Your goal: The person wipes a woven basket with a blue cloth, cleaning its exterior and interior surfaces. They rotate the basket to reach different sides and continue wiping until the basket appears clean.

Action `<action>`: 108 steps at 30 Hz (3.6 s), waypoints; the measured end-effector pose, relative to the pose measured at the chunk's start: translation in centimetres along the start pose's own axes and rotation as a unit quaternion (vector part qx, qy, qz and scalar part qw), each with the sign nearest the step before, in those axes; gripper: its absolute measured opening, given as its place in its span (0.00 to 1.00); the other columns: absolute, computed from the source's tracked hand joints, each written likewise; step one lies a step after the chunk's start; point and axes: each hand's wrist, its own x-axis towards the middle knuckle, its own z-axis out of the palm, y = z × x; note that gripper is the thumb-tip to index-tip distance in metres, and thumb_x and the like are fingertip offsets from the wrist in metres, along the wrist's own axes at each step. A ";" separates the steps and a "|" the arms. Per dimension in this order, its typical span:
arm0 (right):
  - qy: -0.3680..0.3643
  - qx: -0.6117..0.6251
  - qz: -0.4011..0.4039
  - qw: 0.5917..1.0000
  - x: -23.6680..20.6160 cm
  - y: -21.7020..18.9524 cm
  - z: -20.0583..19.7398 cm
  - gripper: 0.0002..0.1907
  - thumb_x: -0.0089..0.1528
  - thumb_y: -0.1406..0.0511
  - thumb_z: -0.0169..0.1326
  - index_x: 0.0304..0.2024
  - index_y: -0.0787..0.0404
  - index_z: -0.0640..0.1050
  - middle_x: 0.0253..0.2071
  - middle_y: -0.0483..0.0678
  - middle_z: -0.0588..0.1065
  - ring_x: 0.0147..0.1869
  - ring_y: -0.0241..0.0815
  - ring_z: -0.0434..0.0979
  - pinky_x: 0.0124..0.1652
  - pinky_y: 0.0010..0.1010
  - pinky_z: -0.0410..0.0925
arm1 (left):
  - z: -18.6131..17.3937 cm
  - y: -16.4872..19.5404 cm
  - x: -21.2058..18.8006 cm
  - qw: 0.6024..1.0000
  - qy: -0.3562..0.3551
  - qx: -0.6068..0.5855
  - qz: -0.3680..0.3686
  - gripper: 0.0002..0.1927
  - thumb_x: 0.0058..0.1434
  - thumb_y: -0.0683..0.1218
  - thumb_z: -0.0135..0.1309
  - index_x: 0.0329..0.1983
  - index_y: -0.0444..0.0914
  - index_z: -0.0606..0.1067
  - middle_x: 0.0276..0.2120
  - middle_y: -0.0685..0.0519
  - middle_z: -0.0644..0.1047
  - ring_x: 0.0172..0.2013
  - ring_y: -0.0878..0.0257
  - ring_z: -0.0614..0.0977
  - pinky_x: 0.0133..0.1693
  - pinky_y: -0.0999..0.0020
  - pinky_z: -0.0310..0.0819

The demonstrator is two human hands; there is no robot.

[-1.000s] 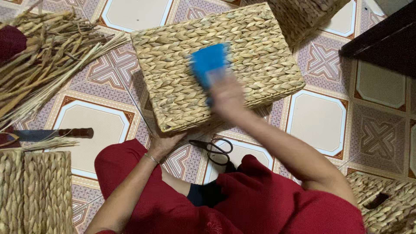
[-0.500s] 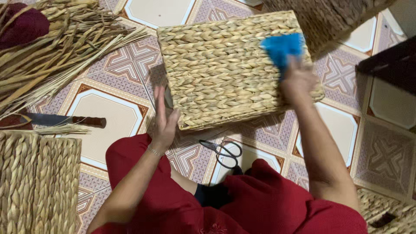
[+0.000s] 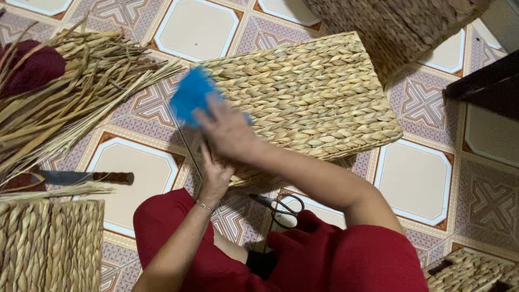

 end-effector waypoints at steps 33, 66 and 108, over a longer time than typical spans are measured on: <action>0.032 0.048 -0.085 0.995 -4.3 0.0 0.0 0.27 0.58 0.67 0.59 0.61 0.55 0.74 0.60 0.60 0.71 0.53 0.59 0.75 0.41 0.48 0.75 | -2.5 -5.2 0.5 0.966 -0.038 0.253 -0.027 0.20 0.73 0.44 0.55 0.65 0.32 0.68 0.51 0.41 0.81 0.52 0.54 0.83 0.61 0.64 0.77; -0.128 -0.220 0.300 0.919 -22.6 10.8 -6.8 0.17 0.67 0.68 0.54 0.58 0.55 0.71 0.41 0.57 0.75 0.36 0.53 0.74 0.29 0.46 0.68 | -2.4 -4.5 0.7 0.980 0.081 0.180 -0.032 0.35 0.78 0.59 0.31 0.77 0.30 0.52 0.76 0.40 0.54 0.76 0.51 0.56 0.73 0.62 0.49; 0.123 -0.037 0.033 0.991 -22.5 -1.7 -4.3 0.31 0.58 0.73 0.57 0.66 0.60 0.71 0.68 0.64 0.66 0.45 0.51 0.72 0.36 0.36 0.69 | -2.3 -2.2 -0.3 0.995 0.043 0.012 -0.085 0.39 0.76 0.53 0.44 0.79 0.33 0.40 0.77 0.42 0.49 0.74 0.53 0.58 0.71 0.64 0.54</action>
